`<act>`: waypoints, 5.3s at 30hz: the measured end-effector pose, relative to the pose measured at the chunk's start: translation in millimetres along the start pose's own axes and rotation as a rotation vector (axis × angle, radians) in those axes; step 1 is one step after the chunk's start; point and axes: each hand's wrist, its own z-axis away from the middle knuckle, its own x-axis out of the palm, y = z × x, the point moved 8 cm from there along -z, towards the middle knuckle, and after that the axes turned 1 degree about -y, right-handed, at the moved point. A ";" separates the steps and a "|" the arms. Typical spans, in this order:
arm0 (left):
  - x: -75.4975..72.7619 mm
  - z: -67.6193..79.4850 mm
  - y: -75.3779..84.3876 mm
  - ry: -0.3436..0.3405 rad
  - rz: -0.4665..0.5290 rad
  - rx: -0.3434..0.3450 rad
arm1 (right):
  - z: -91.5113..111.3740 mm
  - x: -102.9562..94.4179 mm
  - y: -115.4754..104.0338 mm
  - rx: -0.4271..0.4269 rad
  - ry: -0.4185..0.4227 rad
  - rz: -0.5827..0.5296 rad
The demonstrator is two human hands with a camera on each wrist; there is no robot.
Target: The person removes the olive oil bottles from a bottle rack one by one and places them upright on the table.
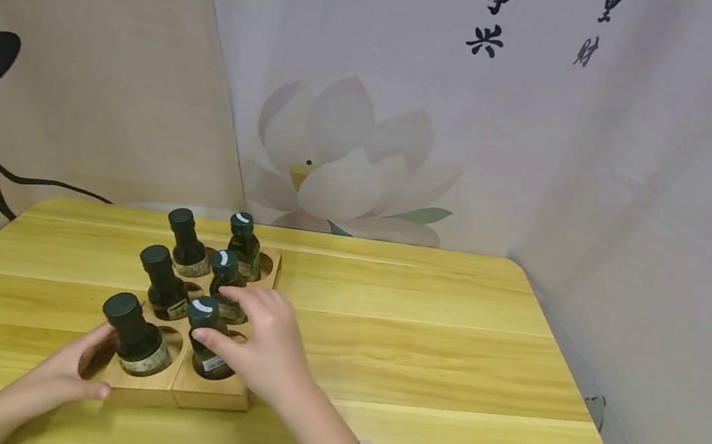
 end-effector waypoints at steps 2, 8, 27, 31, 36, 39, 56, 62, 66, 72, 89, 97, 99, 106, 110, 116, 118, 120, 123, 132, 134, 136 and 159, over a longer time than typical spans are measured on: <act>0.1 -0.2 -0.2 0.002 -0.014 0.000 | -0.3 5.5 2.5 0.024 -0.021 -0.012; 1.4 -0.6 0.6 -0.009 -0.009 -0.013 | -0.5 18.1 5.3 0.059 -0.052 -0.035; 3.9 -3.2 3.1 -0.017 -0.018 -0.030 | -3.1 16.0 0.6 -0.016 0.112 -0.158; 3.6 -3.3 2.6 -0.017 -0.023 -0.027 | -4.4 12.3 -1.9 -0.033 0.142 -0.174; 3.5 -3.6 2.5 -0.017 -0.027 -0.022 | -7.7 2.8 -8.1 -0.060 0.189 -0.190; 3.5 -3.7 2.9 -0.023 -0.018 -0.018 | -9.9 -4.1 -13.2 -0.087 0.209 -0.191; 3.8 -4.3 0.7 -0.025 -0.029 -0.035 | -23.9 -54.0 -18.5 -0.144 0.293 -0.134; 2.7 -3.7 0.2 -0.026 -0.028 -0.043 | -33.0 -74.4 -12.9 -0.139 0.316 -0.084; 2.8 -4.0 0.6 -0.025 -0.028 -0.034 | -40.7 -88.6 -6.5 -0.122 0.334 -0.065; 2.8 -3.2 0.1 -0.022 -0.033 -0.037 | -53.6 -105.8 6.3 -0.073 0.357 -0.057; 2.6 -2.5 1.1 -0.017 -0.051 -0.024 | -77.1 -124.6 35.6 0.038 0.400 -0.035; 3.0 -3.0 -0.1 -0.014 -0.049 -0.019 | -79.8 -117.5 54.7 0.105 0.389 -0.044; 2.6 -2.9 -0.1 -0.015 -0.049 -0.024 | -79.0 -113.2 62.5 0.131 0.388 -0.047; 1.9 -2.9 0.5 -0.017 -0.045 -0.023 | -72.9 -98.2 92.2 0.202 0.403 -0.047; 2.3 -3.3 1.5 -0.017 -0.042 -0.014 | -67.4 -92.7 105.3 0.239 0.419 -0.057; 2.3 -3.3 0.9 -0.026 -0.050 -0.032 | -62.2 -85.9 117.0 0.271 0.427 -0.057; 2.4 -3.4 0.6 -0.031 -0.055 -0.044 | -60.2 -83.7 119.5 0.279 0.430 -0.065; 2.4 -3.3 0.5 -0.035 -0.058 -0.052 | -58.5 -81.2 122.1 0.285 0.431 -0.070; 2.3 -3.5 0.8 -0.037 -0.057 -0.056 | -56.2 -77.2 125.7 0.289 0.429 -0.065; 2.4 -3.9 1.5 -0.038 -0.063 -0.053 | -49.4 -71.7 133.5 0.290 0.441 -0.058; 2.8 -3.8 1.8 -0.037 -0.052 -0.047 | -48.8 -71.1 134.2 0.297 0.428 -0.052; 2.9 -3.4 2.1 -0.034 -0.047 -0.043 | -48.6 -70.5 134.0 0.306 0.404 -0.041; 4.3 -1.6 0.6 -0.022 -0.023 -0.035 | -55.6 -71.6 44.9 -0.065 0.375 -0.056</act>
